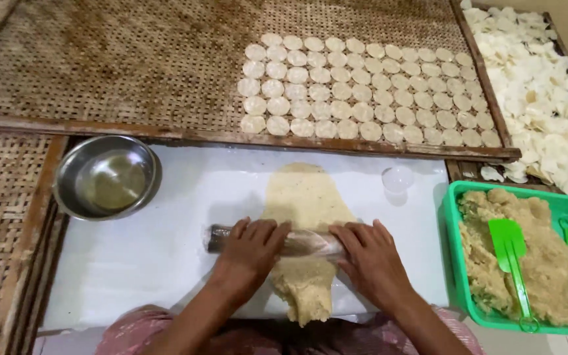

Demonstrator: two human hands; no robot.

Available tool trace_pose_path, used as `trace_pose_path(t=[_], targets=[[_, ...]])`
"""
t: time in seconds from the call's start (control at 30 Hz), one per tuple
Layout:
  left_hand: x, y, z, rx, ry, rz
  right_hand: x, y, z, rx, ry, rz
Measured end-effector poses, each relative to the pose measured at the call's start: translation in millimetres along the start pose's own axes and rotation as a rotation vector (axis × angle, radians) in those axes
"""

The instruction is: Rolling out dough using a rolling pin and placing small circular pieces onto a woven drying tray.

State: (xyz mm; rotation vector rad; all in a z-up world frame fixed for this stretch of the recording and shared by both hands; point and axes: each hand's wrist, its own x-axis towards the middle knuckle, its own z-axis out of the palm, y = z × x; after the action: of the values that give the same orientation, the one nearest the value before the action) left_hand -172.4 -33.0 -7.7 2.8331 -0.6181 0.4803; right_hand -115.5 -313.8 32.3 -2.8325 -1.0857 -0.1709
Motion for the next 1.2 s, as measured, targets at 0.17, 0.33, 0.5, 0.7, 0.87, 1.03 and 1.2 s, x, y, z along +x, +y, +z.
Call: trace_pose_path(t=[0.17,0.33,0.5,0.7,0.87,1.03,1.2], targets=[[-22.8,16.0,5.8,0.143,0.019,0.059,-38.4,-10.9,34.9,-0.039,0.115,0.024],[12.6,-2.6,6.9,0.162,0.011,0.031,-4.8,-11.0,35.6,-0.193,0.215,0.080],[64.2,-30.3,14.2,0.233,0.000,-0.098,51.4,14.3,30.7,-0.172,0.176,0.149],[125.2,-62.7,20.2,0.115,0.063,-0.234,117.8,45.8,30.2,-0.114,0.245,0.185],[138.6,-74.3,32.0,0.239,0.250,-0.226,132.6,54.5,28.5,-0.067,0.260,0.196],[105.8,-51.8,32.3,0.223,0.245,-0.293,103.6,39.8,33.2,-0.029,0.110,0.246],[53.9,-13.5,27.4,0.169,0.046,-0.318,46.1,15.5,41.5,-0.059,0.042,0.255]])
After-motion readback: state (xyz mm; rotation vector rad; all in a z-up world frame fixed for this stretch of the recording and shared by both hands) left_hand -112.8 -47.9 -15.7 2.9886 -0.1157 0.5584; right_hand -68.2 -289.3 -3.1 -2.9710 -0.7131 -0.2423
